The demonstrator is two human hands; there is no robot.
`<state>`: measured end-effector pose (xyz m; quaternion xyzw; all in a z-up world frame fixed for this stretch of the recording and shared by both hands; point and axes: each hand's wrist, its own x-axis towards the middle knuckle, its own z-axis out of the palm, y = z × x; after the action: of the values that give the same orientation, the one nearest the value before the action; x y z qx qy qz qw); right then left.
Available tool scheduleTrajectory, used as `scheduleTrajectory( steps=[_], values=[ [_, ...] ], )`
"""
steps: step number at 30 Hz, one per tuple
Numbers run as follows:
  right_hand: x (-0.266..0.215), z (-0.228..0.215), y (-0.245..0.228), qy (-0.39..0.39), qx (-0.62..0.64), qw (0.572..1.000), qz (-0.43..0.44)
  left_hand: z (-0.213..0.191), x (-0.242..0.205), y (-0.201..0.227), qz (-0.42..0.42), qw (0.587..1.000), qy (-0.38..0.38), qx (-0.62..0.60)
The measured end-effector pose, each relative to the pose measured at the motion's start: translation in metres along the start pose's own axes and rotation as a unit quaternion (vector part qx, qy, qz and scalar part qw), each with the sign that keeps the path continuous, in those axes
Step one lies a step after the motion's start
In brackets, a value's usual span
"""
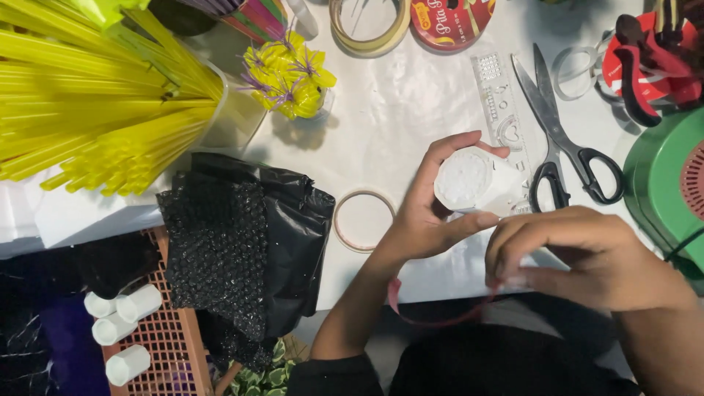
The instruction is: Wrapping a red ribbon around a white cylindrical base as part of a handicraft project.
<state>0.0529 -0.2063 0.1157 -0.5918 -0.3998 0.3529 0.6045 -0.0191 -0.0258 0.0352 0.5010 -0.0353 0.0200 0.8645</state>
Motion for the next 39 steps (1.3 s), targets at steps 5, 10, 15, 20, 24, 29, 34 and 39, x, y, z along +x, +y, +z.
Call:
scheduleTrajectory(
  steps=[5,10,15,20,24,29,34,39],
  values=[
    [-0.001,0.01,-0.005,0.11,-0.092,0.989,0.027,0.001,0.001,-0.005,0.034,0.995,0.035,0.089],
    [0.006,0.009,-0.01,0.161,-0.235,0.958,-0.036,0.001,-0.001,-0.009,0.069,0.985,0.075,0.139],
    [-0.003,0.005,0.002,0.181,-0.229,0.956,-0.001,-0.002,0.0,-0.015,0.099,0.976,0.068,0.184],
    [0.002,0.001,-0.002,0.183,-0.229,0.956,0.012,0.0,-0.002,-0.009,0.078,0.977,0.061,0.187],
    [0.005,-0.005,-0.002,0.171,-0.235,0.956,0.034,0.0,-0.004,-0.01,0.055,0.987,0.053,0.139],
    [0.011,0.001,0.004,0.191,-0.256,0.947,-0.014,0.001,-0.004,-0.011,0.058,0.988,0.057,0.131],
    [0.011,0.006,0.007,0.227,-0.261,0.938,-0.021,-0.001,-0.004,-0.012,0.045,0.989,0.051,0.131],
    [0.012,0.005,0.007,0.237,-0.257,0.937,-0.011,-0.001,-0.003,-0.012,0.046,0.988,0.054,0.137]
  ],
)
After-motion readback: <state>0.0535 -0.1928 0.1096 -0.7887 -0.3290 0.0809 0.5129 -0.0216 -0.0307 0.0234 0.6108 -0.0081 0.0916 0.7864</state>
